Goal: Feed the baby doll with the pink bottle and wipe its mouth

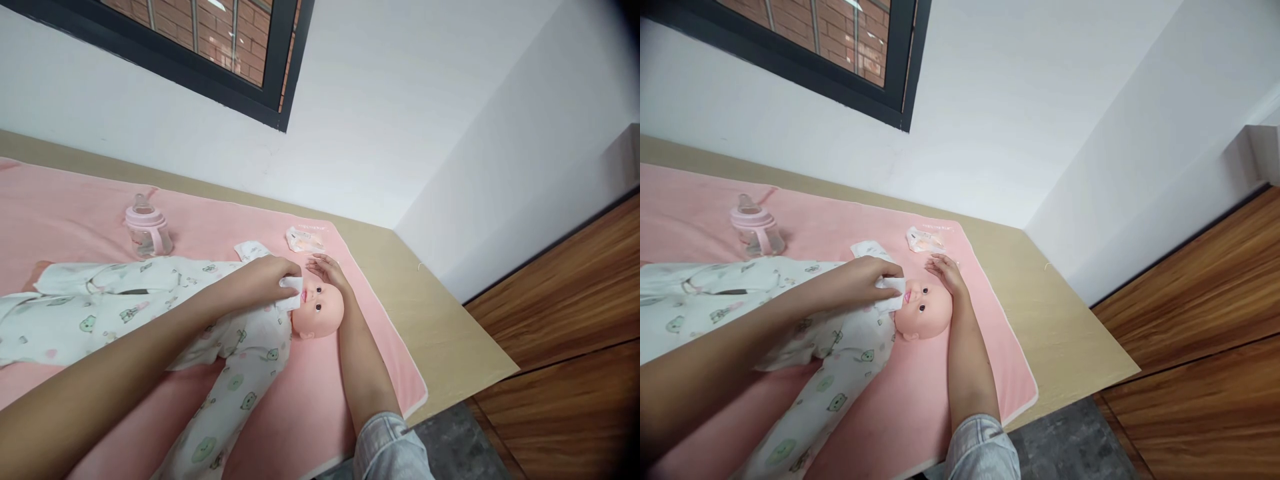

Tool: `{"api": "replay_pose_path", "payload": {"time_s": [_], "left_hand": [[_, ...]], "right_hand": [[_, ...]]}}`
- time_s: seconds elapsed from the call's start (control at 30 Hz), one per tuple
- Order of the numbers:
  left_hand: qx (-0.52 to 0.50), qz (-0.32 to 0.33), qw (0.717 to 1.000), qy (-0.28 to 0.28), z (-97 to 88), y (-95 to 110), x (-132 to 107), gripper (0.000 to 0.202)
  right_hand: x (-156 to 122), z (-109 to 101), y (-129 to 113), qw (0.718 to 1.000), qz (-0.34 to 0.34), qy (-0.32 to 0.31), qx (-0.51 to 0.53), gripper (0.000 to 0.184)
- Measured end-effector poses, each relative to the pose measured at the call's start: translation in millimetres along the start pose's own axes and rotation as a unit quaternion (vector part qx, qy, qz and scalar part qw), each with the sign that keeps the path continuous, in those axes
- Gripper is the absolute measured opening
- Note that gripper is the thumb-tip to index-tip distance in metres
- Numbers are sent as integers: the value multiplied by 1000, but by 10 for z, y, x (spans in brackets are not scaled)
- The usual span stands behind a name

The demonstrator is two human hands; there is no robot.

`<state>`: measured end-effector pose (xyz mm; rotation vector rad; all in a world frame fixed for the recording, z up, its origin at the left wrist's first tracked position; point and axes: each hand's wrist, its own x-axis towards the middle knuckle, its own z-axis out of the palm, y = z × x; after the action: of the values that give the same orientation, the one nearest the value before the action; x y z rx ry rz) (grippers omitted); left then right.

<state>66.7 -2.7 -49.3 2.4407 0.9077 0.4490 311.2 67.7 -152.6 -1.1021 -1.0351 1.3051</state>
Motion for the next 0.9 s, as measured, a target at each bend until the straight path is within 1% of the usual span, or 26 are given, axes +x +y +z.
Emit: {"api": "replay_pose_path", "payload": {"time_s": [0.2,0.37,0.53,0.73,0.9], "left_hand": [[10,7,1000,13,20,-28,19,10],[23,7,999,26,36,-52,34,19],[33,12,999,41,48,-75,61,27],[35,17,998,52,80,-86,74,27],[33,5,998,56,98,-93,83,27]], "right_hand": [[-50,45,-56,1000,4,5,-13,15],[-59,45,-58,1000,0,6,-19,15],[-32,23,-33,1000,0,1,-16,14],[22,-22,24,1000,-2,-7,-10,16],[58,-49,75,1000,-8,-11,-2,18]]}}
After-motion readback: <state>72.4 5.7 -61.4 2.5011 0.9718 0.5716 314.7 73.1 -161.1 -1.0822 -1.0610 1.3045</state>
